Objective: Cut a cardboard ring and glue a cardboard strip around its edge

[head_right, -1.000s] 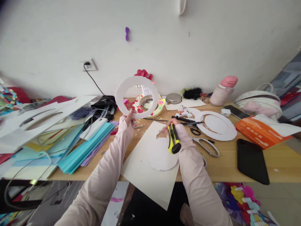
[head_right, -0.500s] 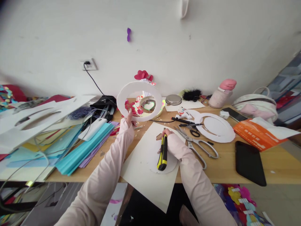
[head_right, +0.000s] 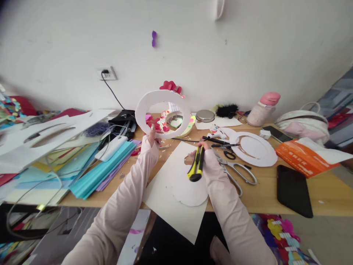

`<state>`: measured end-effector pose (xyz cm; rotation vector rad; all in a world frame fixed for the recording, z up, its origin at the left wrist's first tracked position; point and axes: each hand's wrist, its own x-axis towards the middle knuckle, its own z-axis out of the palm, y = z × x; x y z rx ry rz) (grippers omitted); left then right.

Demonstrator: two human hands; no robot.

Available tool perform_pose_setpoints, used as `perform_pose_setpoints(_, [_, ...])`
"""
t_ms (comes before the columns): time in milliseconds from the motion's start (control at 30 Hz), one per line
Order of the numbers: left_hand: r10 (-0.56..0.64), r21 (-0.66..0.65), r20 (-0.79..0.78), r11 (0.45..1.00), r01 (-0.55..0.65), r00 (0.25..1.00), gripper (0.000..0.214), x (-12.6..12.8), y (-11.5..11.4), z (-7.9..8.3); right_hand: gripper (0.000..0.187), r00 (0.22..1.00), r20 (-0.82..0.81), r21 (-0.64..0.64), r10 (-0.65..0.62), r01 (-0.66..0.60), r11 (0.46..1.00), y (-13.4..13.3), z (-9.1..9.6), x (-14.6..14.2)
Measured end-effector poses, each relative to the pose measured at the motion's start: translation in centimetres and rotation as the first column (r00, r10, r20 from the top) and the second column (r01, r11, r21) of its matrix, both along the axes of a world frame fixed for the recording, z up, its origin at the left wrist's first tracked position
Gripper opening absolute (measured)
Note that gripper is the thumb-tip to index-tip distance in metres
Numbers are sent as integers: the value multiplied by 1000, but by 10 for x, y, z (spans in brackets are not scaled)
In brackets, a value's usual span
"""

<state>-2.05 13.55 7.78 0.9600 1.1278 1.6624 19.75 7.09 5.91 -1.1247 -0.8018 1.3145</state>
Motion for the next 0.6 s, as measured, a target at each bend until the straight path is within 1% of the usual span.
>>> perform_pose_setpoints(33, [-12, 18, 16, 1000, 11, 1000, 67, 2, -2, 3, 46, 1000, 20, 54, -13, 12, 998, -4, 4, 1])
perform_pose_setpoints(67, [-20, 27, 34, 999, 19, 999, 66, 4, -4, 5, 56, 997, 40, 132, -63, 57, 990, -7, 8, 2])
perform_pose_setpoints(100, [-47, 16, 45, 999, 46, 998, 65, 7, -6, 7, 62, 986, 52, 229, -157, 142, 963, -9, 10, 3])
perform_pose_setpoints(133, [-75, -7, 53, 997, 75, 996, 64, 11, -8, 9, 63, 959, 39, 321, -281, 255, 912, -10, 12, 4])
perform_pose_setpoints(167, [-101, -31, 54, 994, 103, 993, 63, 16, -10, 10, 60, 917, -4, 393, -400, 369, 842, -9, 12, 4])
perform_pose_setpoints(200, [-134, -53, 45, 989, 137, 990, 62, 21, -12, 10, 56, 876, -59, 434, -479, 454, 778, -7, 12, 5])
perform_pose_setpoints(233, [-163, -66, 30, 984, 164, 986, 61, 27, -14, 10, 54, 851, -109, 449, -514, 504, 738, -4, 11, 6])
perform_pose_setpoints(267, [-195, -70, 6, 978, 195, 981, 60, 33, -16, 9, 54, 848, -144, 449, -510, 516, 730, -1, 9, 7])
perform_pose_setpoints(333, [-247, -84, -54, 967, 242, 968, 59, 42, -18, 8, 59, 877, -176, 432, -447, 477, 765, 5, 5, 9])
perform_pose_setpoints(400, [-281, -126, -128, 956, 265, 951, 56, 45, -18, 7, 64, 887, -179, 404, -426, 461, 790, 10, -1, 13])
perform_pose_setpoints(467, [-268, -178, -237, 957, 230, 934, 57, 41, -19, 8, 61, 878, -162, 370, -451, 478, 797, 14, -6, 19])
perform_pose_setpoints(500, [-251, -196, -323, 961, 195, 913, 61, 37, -21, 8, 60, 868, -154, 353, -473, 495, 794, 16, -9, 23])
perform_pose_setpoints(533, [-238, -205, -429, 965, 163, 872, 65, 33, -24, 9, 59, 854, -155, 334, -496, 518, 788, 19, -11, 26])
perform_pose_setpoints(567, [-244, -221, -555, 965, 142, 795, 68, 30, -30, 10, 59, 840, -164, 312, -517, 542, 780, 21, -14, 30])
perform_pose_setpoints(600, [-290, -235, -689, 956, 174, 664, 69, 28, -37, 11, 61, 822, -183, 291, -540, 570, 769, 24, -15, 33])
